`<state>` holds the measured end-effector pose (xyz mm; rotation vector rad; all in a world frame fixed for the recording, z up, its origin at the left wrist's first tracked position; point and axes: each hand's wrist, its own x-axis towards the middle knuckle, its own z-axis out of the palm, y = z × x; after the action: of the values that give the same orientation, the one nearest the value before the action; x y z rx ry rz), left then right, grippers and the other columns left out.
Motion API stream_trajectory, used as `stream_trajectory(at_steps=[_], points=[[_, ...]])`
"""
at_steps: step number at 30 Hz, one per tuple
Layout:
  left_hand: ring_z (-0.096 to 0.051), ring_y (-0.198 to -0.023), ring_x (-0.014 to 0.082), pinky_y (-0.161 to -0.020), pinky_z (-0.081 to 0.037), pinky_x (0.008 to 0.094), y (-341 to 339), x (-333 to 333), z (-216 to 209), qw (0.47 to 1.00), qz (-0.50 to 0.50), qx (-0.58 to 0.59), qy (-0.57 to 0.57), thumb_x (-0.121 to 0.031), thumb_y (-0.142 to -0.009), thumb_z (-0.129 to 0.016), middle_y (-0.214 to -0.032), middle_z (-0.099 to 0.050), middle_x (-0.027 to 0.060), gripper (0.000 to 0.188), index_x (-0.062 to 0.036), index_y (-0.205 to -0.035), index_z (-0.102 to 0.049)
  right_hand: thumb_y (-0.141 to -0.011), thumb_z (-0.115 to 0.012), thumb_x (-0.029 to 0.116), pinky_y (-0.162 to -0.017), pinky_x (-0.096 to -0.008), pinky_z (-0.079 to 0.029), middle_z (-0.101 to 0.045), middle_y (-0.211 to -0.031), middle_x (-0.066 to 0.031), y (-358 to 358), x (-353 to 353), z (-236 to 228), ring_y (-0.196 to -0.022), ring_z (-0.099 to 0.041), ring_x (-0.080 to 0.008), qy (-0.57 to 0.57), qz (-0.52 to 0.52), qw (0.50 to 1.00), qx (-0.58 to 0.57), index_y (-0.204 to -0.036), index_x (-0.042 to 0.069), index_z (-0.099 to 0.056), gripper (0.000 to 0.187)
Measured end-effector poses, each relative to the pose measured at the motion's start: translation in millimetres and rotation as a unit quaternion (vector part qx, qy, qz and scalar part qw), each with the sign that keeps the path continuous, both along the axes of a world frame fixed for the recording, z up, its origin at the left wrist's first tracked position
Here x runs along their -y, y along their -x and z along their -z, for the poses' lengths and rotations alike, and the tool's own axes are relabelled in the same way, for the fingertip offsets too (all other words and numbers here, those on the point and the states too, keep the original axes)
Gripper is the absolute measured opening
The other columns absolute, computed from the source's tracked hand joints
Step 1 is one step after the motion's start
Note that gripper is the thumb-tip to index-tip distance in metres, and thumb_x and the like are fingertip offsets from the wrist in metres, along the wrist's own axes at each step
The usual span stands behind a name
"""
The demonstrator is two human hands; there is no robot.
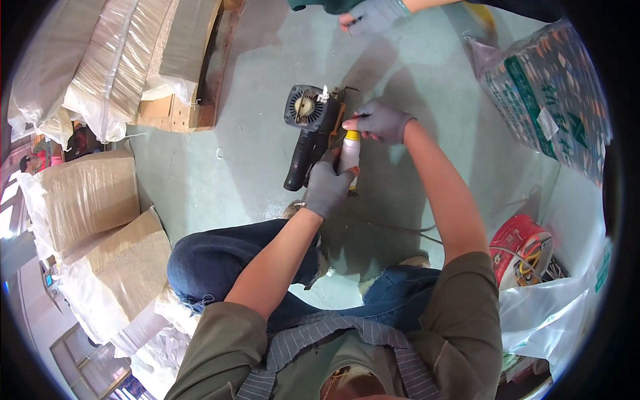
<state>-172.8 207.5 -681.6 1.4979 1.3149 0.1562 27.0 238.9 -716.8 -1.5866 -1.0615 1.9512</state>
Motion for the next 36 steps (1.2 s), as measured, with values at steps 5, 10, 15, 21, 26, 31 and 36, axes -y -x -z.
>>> stream_trajectory(at_steps=[5, 10, 15, 21, 26, 31, 36], points=[[-0.064, -0.089, 0.0224, -0.079, -0.05, 0.0324, 5, -4, 11, 1.0, 0.016, 0.011, -0.003, -0.018, -0.075, -0.07, -0.097, -0.064, 0.0172, 0.049, 0.0066, -0.114, -0.053, -0.084, -0.067, 0.035, -0.049, -0.0273, -0.043, -0.054, -0.065, -0.0019, -1, 2, 5, -0.054, -0.05, -0.0102, -0.015, 0.015, 1.0, 0.001, -0.084, 0.003, -0.063, 0.033], [-0.064, -0.085, 0.0232, -0.074, -0.05, 0.0337, 7, -13, 2, 0.99, 0.076, -0.107, -0.05, -0.02, -0.074, -0.071, -0.095, -0.064, 0.016, 0.045, 0.004, -0.108, -0.054, -0.084, -0.066, 0.036, -0.052, -0.028, -0.047, -0.06, -0.073, -0.0026, 14, 13, 11, -0.058, -0.055, -0.0113, -0.011, 0.081, 0.997, -0.003, -0.091, 0.003, -0.062, 0.034], [-0.059, -0.07, 0.0191, -0.064, -0.048, 0.0313, 3, -26, -35, 0.907, 0.027, -0.107, -0.405, -0.024, -0.074, -0.073, -0.08, -0.061, 0.0097, 0.041, 0.0024, -0.101, -0.057, -0.086, -0.065, 0.031, -0.054, -0.0288, -0.051, -0.064, -0.078, -0.0055, 11, 26, 9, -0.059, -0.059, -0.0113, -0.042, 0.104, 0.993, 0.029, -0.095, 0.002, -0.063, 0.031], [-0.05, -0.051, 0.0121, -0.05, -0.042, 0.0274, 29, -78, -6, 0.987, -0.055, -0.056, 0.139, -0.021, -0.075, -0.074, -0.066, -0.057, 0.0014, 0.022, -0.0035, -0.077, -0.06, -0.086, -0.064, 0.028, -0.05, -0.0277, -0.05, -0.063, -0.071, -0.0053, 36, 27, -6, -0.052, -0.057, -0.0111, -0.052, 0.197, 0.979, 0.003, -0.091, 0.002, -0.063, 0.026], [-0.05, -0.052, 0.0086, -0.048, -0.039, 0.0237, 8, -51, 2, 0.988, -0.103, 0.06, 0.098, -0.015, -0.076, -0.071, -0.068, -0.059, 0.0022, 0.015, -0.0038, -0.08, -0.062, -0.087, -0.064, 0.03, -0.051, -0.0244, -0.046, -0.06, -0.071, -0.0022, 18, 43, 1, -0.054, -0.054, -0.0079, -0.107, 0.213, 0.97, 0.039, -0.092, 0.003, -0.062, 0.028], [-0.059, -0.066, 0.0131, -0.058, -0.047, 0.028, -5, -60, 44, 0.974, -0.032, 0.106, -0.197, -0.016, -0.081, -0.066, -0.084, -0.065, 0.0042, 0.019, -0.0014, -0.093, -0.064, -0.085, -0.066, 0.025, -0.056, -0.0274, -0.043, -0.058, -0.071, -0.0039, 3, 60, -34, -0.059, -0.05, -0.0084, -0.359, 0.244, 0.876, 0.211, -0.092, 0.003, -0.06, 0.024], [-0.055, -0.108, 0.0292, -0.09, -0.045, 0.0409, -43, -44, 39, 0.831, 0.188, 0.02, -0.524, -0.031, -0.086, -0.06, -0.115, -0.06, 0.0101, 0.038, -0.007, -0.115, -0.058, -0.081, -0.069, 0.03, -0.062, -0.0343, -0.05, -0.066, -0.079, -0.011, 2, 97, -30, -0.068, -0.064, -0.0257, -0.352, 0.246, 0.85, 0.305, -0.098, 0.009, -0.06, 0.028]])
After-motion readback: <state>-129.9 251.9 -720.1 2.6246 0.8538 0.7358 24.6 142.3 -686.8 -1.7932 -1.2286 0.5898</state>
